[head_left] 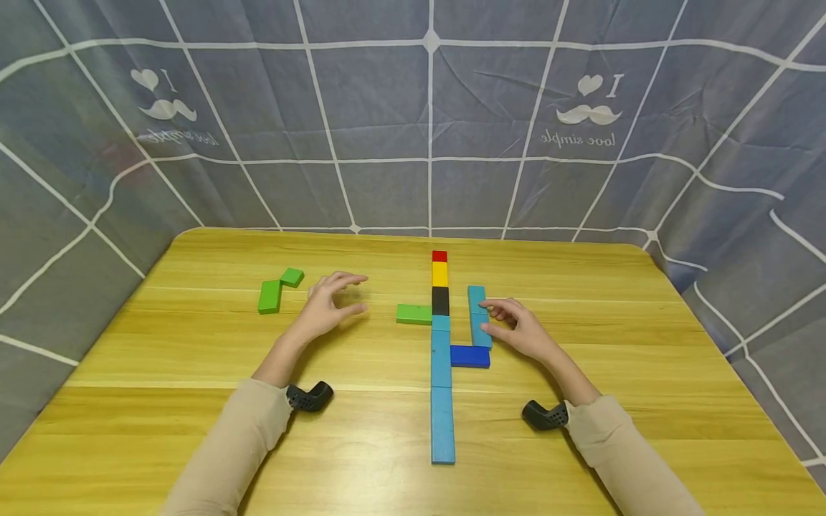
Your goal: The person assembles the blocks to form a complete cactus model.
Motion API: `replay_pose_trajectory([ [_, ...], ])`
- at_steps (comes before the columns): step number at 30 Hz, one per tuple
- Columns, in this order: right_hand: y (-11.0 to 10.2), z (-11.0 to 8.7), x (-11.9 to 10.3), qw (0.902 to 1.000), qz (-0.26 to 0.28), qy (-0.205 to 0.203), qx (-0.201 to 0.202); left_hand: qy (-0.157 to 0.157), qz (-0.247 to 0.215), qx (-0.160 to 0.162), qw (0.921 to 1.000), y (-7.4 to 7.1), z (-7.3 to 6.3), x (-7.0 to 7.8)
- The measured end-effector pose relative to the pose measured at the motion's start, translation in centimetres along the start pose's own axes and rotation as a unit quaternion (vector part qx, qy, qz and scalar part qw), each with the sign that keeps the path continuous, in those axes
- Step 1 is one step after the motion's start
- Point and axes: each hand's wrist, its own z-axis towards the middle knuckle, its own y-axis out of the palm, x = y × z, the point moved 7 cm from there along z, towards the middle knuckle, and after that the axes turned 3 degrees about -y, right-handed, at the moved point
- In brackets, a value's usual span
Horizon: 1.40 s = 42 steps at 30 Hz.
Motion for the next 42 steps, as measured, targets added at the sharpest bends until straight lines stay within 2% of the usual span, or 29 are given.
replay_pose_trajectory([
  [5, 0.0, 0.0, -0.3, 1.0000, -0.006, 0.004, -0.001, -0.038, 0.022, 0.058, 0.9974, -4.5, -1.5, -2.8],
  [8, -0.1, -0.1, -1.4, 1.0000, -0.004, 0.003, -0.001, -0.064, 0.030, 0.076, 0.9946, -6.8, -2.7, -4.6],
  [12, -0.4, -0.2, -3.4, 1.0000, 0.002, 0.000, 0.000, -0.079, 0.036, 0.080, 0.9930, -9.1, -4.1, -6.4],
  [15, -0.4, -0.3, -4.1, 1.0000, -0.002, 0.005, -0.002, -0.094, 0.041, 0.062, 0.9928, -10.1, -4.9, -7.4],
  [20, -0.4, -0.3, -4.3, 0.9999, 0.000, 0.012, -0.008, -0.131, 0.078, 0.007, 0.9884, -10.8, -5.7, -8.8],
  [26, -0.1, -0.1, -1.0, 1.0000, -0.004, -0.001, -0.003, -0.154, 0.110, -0.050, 0.9806, -10.6, -5.9, -9.4],
  [27, -0.1, 0.0, -0.4, 1.0000, -0.007, -0.003, -0.001, -0.155, 0.112, -0.053, 0.9802, -10.6, -5.8, -9.4],
  [31, 0.0, -0.1, -0.7, 1.0000, -0.010, 0.001, 0.001, -0.152, 0.109, -0.057, 0.9807, -10.6, -5.7, -9.4],
  [37, -0.3, -0.2, -3.2, 1.0000, -0.005, -0.003, -0.003, -0.144, 0.103, -0.045, 0.9832, -10.7, -5.8, -9.2],
  [42, -0.1, -0.1, -1.6, 0.9999, -0.014, 0.001, -0.001, -0.140, 0.094, -0.027, 0.9852, -10.8, -5.8, -9.4],
])
